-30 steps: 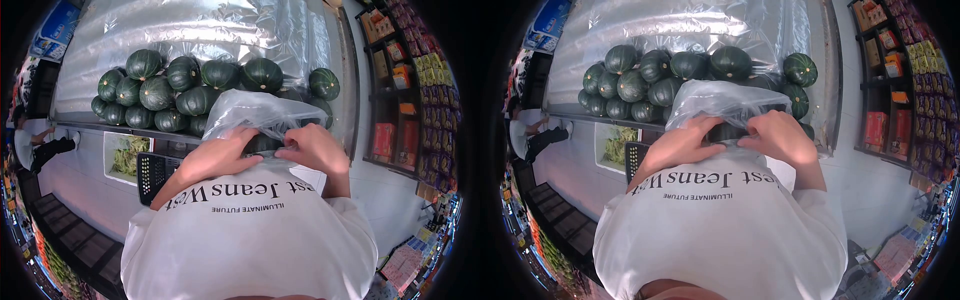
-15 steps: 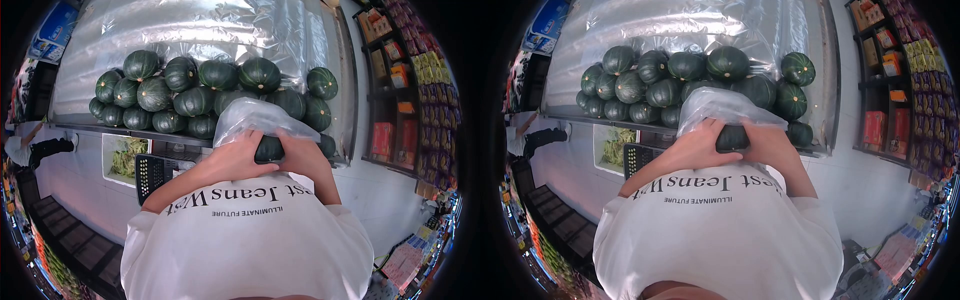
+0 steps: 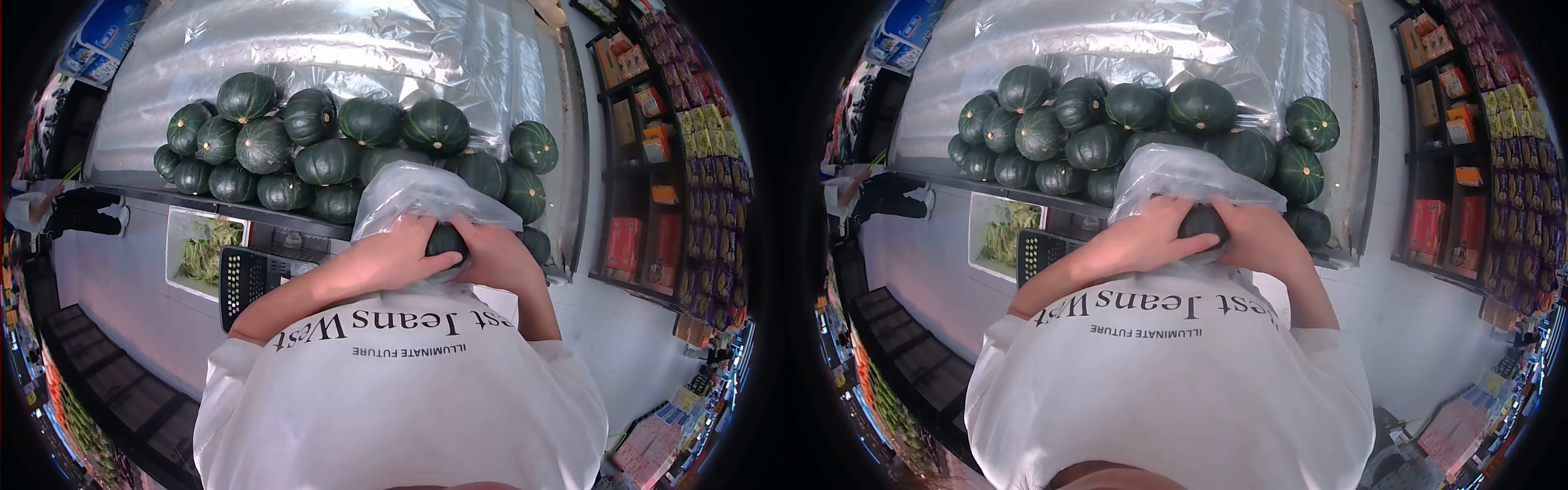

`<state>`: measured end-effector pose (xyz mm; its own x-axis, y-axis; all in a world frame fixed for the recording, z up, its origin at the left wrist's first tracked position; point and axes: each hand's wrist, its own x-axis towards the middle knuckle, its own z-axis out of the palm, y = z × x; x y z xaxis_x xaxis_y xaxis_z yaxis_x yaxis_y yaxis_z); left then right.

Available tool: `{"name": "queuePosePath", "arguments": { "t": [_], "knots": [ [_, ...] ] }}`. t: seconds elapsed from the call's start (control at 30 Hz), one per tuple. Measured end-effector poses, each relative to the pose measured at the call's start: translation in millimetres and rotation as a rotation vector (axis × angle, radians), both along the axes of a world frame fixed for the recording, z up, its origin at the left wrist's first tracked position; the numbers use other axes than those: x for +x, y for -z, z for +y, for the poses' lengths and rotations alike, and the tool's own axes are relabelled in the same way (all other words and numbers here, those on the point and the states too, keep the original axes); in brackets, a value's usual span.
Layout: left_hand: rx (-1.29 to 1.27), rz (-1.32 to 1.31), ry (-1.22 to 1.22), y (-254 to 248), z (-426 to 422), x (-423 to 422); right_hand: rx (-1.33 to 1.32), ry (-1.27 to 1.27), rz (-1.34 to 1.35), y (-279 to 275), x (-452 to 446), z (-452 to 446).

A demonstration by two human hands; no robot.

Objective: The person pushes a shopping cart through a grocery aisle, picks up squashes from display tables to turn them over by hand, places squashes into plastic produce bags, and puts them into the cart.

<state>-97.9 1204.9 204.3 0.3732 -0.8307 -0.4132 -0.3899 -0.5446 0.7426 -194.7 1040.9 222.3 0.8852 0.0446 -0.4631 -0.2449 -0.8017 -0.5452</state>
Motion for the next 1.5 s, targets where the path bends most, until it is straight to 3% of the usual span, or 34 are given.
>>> {"name": "queuePosePath", "arguments": {
  "t": [0.07,0.27,0.3,0.4,0.5,0.63,0.73,0.87,0.93,1.13,1.27,1.3,1.4,1.5],
  "knots": [
    [-0.017,-0.061,0.003,-4,8,-7,0.046,0.002,-0.109,8,-5,0],
    [0.051,0.099,-0.056,-18,15,6,0.087,-0.032,-0.205,0,-2,1],
    [-0.029,0.113,-0.099,-15,19,7,0.118,-0.051,-0.255,-3,0,-1],
    [-0.252,0.195,-0.215,0,32,13,0.161,0.040,0.074,-30,13,-2],
    [-0.428,0.424,-0.306,-2,34,19,0.277,0.057,-0.017,-22,17,-10],
    [-0.522,0.489,-0.420,3,30,30,0.164,0.051,-0.103,-20,26,-11],
    [-0.757,0.550,-0.515,15,26,41,0.096,0.021,-0.251,-10,30,-15],
    [-0.945,1.029,-0.828,-2,13,49,0.083,0.026,-0.305,-8,38,-18],
    [-0.987,1.063,-0.774,0,6,59,0.099,0.030,-0.248,-11,40,-22],
    [-1.059,0.969,-0.737,-8,-12,67,0.110,0.130,-0.534,-64,43,-31],
    [-1.147,0.804,-0.767,0,-23,76,0.228,0.333,-1.102,-66,72,-19],
    [-1.175,0.739,-0.778,4,-26,78,0.432,0.403,-1.095,-64,81,-6],
    [-1.206,0.732,-0.733,21,-28,87,0.416,0.418,-1.206,-31,115,18],
    [-1.199,0.868,-0.817,37,-27,95,0.684,0.551,-1.024,5,134,30]
  ]
}}
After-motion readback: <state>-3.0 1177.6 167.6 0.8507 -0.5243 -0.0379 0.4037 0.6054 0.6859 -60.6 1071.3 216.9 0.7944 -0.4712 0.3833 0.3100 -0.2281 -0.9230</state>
